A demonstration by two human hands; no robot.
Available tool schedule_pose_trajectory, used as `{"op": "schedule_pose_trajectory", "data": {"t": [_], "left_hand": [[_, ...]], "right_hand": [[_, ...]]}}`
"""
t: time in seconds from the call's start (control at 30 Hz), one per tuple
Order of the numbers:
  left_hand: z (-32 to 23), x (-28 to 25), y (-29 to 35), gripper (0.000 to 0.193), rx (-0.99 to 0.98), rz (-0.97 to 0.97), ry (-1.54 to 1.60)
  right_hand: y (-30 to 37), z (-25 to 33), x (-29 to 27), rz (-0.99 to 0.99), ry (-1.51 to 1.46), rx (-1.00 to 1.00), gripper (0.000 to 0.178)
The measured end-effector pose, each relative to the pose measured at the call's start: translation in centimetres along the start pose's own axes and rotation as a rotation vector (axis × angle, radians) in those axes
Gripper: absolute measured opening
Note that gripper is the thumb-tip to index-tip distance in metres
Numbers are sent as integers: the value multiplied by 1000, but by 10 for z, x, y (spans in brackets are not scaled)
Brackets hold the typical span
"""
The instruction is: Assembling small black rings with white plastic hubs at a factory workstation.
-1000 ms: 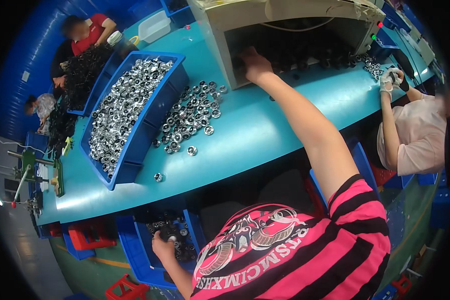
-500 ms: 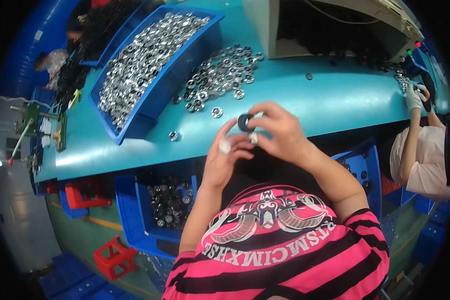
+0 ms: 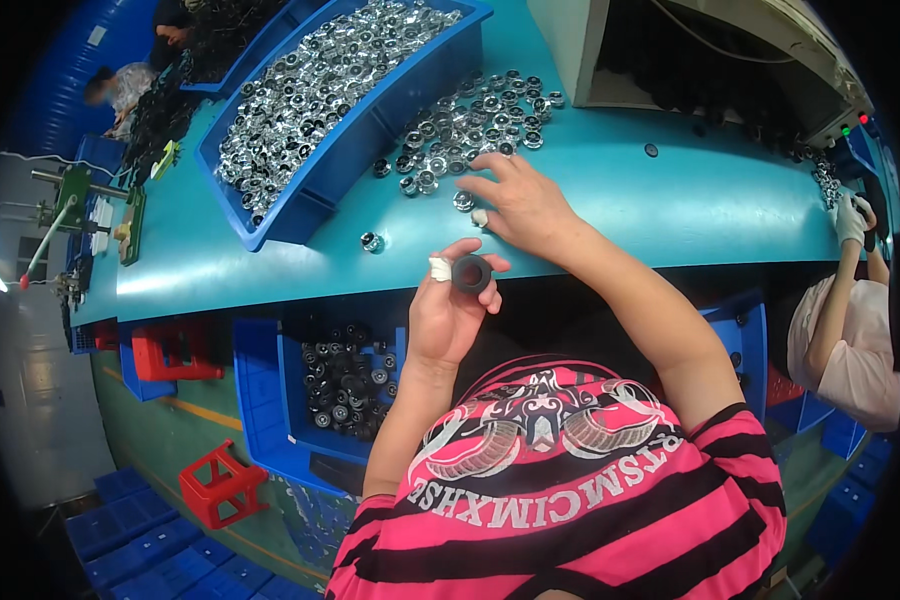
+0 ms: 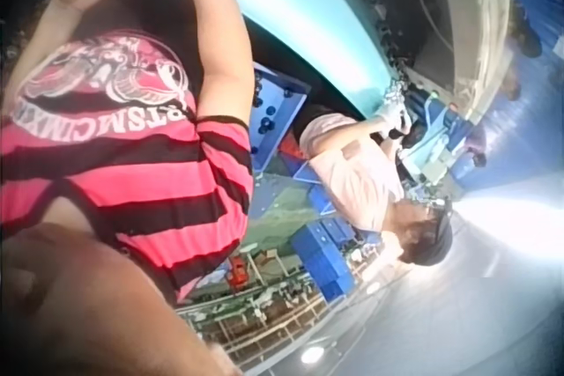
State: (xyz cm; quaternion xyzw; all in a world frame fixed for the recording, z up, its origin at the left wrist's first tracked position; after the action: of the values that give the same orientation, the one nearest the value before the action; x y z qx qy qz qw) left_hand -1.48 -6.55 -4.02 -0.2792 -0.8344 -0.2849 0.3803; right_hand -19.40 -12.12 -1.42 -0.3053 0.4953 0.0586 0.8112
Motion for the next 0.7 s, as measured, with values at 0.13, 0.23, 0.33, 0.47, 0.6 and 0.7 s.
{"op": "schedule_pose_trajectory", "data": {"t": [0.13, 0.23, 0.33, 0.47, 0.6, 0.7], "left_hand": [[0, -5, 0, 51, 18, 2, 35], [1, -6, -1, 52, 20, -1, 40], [1, -5, -2, 52, 25, -9, 32], [1, -3, -1, 51, 27, -27, 34], [3, -1, -3, 54, 25, -38, -1], [7, 0, -4, 57, 18, -31, -12]], "right_hand": [[-3, -1, 6, 23, 3, 7, 35], [3, -5, 9, -11, 7, -1, 34], [13, -8, 4, -79, -77, 26, 32], [30, -1, -21, -150, -491, 192, 31], [52, 18, -39, -216, -739, 225, 33], [61, 34, -47, -234, -785, 254, 32]]}}
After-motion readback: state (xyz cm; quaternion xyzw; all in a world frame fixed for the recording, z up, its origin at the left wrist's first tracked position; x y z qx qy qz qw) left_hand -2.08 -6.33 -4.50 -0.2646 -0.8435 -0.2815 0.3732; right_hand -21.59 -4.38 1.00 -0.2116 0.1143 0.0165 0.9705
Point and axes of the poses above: each hand's wrist, its own y-axis away from the middle knuckle, its own x-axis out of the palm, z = x × y, the point moved 3 cm from there along -y, towards the middle knuckle, and after that the axes turned 13 degrees about -x, right-handed, at the moved point
